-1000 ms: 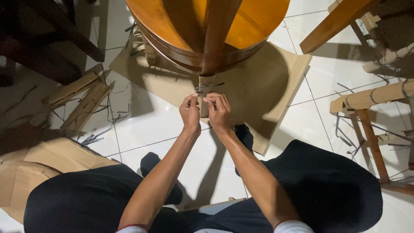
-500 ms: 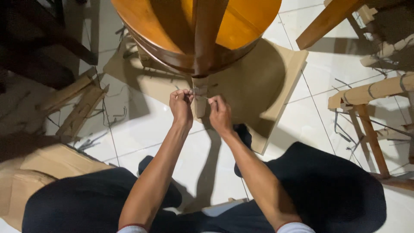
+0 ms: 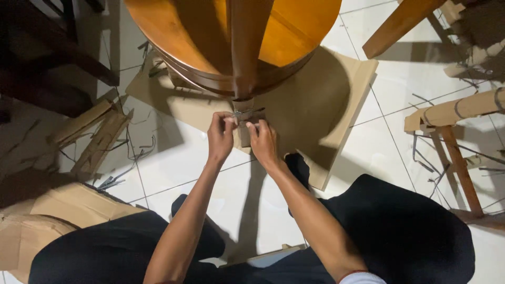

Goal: Wrapping chair legs with protective cardboard and securing them with wire ties

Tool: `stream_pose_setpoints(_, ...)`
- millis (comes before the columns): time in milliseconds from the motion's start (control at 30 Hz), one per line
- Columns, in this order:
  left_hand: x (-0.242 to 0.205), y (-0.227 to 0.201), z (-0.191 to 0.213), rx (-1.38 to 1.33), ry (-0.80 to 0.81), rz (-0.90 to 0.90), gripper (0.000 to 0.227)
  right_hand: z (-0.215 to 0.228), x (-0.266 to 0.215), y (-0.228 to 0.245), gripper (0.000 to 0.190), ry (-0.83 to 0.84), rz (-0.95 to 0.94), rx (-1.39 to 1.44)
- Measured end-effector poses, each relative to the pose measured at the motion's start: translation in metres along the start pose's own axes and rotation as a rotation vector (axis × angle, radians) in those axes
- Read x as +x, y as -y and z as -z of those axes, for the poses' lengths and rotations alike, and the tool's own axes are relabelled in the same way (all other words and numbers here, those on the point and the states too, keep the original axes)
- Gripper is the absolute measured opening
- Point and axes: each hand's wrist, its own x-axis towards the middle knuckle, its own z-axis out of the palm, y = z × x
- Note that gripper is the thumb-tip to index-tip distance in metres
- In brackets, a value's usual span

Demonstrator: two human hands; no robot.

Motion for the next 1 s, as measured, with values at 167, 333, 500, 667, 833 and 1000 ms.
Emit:
stream_pose_setpoints(167,-0.007,-0.022,0.003,0.303,0.037,-0.059,0.014,-0.003,0.001,0.001,0.020,-0.058,0.090,-0.011)
stream_pose_setpoints(333,-0.001,-0.008,0.009,0.524,0.054,-0.218,0.026,-0.003,0.000,0.011,0.017,-0.059,0.029,0.145)
stream_pose_setpoints(500,-0.006,-0.026,0.012,0.555,0.039,-0.268,0.010,-0.011,-0.008,0.015,0.009,-0.034,-0.017,0.237)
stream_pose_setpoints(667,-0.023,-0.033,0.015,0.606,0.075,-0.380,0.007,-0.033,-0.019,-0.002,0.015,0.047,-0.193,0.533)
stream_pose_setpoints(833,-0.018,-0.037,0.015,0.612,0.028,-0.383,0.012,0.001,-0.002,0.014,0.015,0.190,-0.543,0.913)
stream_pose_setpoints(1000,-0.004,-0.028,0.001,0.510,-0.063,-0.230,0.009,0.002,0.017,-0.007,0.018,0.199,-0.648,1.002)
